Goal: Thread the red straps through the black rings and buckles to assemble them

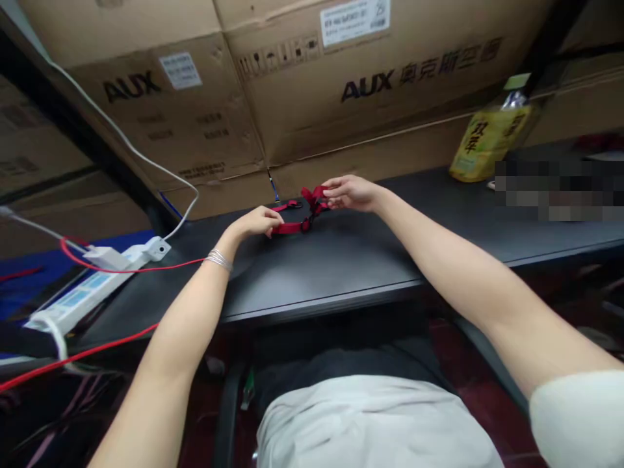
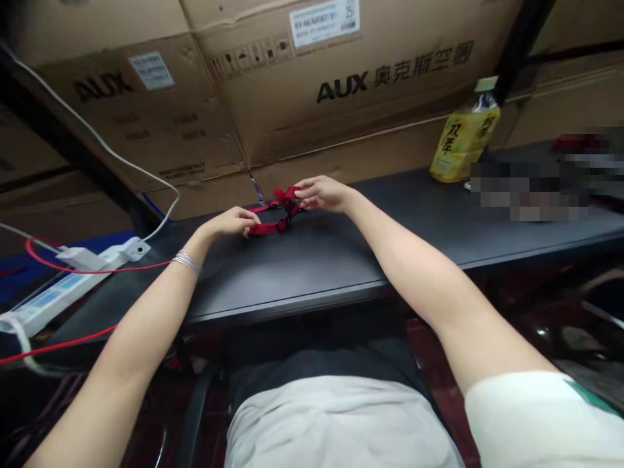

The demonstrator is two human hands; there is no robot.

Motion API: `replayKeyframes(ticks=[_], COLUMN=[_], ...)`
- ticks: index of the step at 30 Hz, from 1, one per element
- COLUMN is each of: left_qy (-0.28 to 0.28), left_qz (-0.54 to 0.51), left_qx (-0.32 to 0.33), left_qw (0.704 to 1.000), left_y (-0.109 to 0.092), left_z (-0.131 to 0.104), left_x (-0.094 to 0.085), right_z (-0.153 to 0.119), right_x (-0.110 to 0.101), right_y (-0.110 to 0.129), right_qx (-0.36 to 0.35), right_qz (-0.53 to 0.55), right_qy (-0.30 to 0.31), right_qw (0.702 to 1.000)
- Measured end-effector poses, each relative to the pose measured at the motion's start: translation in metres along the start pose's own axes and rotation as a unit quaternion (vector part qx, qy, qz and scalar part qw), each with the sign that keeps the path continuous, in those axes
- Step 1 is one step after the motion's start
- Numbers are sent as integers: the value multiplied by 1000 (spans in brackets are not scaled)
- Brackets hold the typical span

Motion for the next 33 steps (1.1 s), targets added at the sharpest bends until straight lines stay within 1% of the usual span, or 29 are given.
replayKeyframes(ticks=[3,6,12,17,22,27,30,33], left_qy=[13,17,8,3,10,0,-13,2], left_qz=[-17,-13,-20,-43,-53,-24,-10,-11], left_qx=[13,22,36,37,47,42,80,128], left_qw=[1000,1000,999,998,997,999,997,992], left_y=[-5,-13,-24,-27,-29,-22,-25,-35], left_z=[-1,-4,-7,-8,-8,-1,2,-1], left_x=[4,7,9,10,11,8,7,15], right_z=[-1,-2,-3,1,5,3,1,1], right_x=[3,5,18,22,21,22,25,27], right_y=[3,6,7,7,5,7,11,14], right_qx=[-11,-23,-33,-53,-68,-74,-80,-93], right_qz=[10,22,1,-5,1,-4,-9,-9], right_qy=[-7,-14,30,38,26,16,11,11], right_qw=[1000,999,999,998,997,997,997,996])
Point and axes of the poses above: each hand's wrist, its own z-axis towards the middle knuckle, its own x-axis out of the palm, y = z × x, the point moved 10 cm from there along z, towards the middle knuckle, and after that the axes turned 6 degrees about -z, right-handed, at the moved point
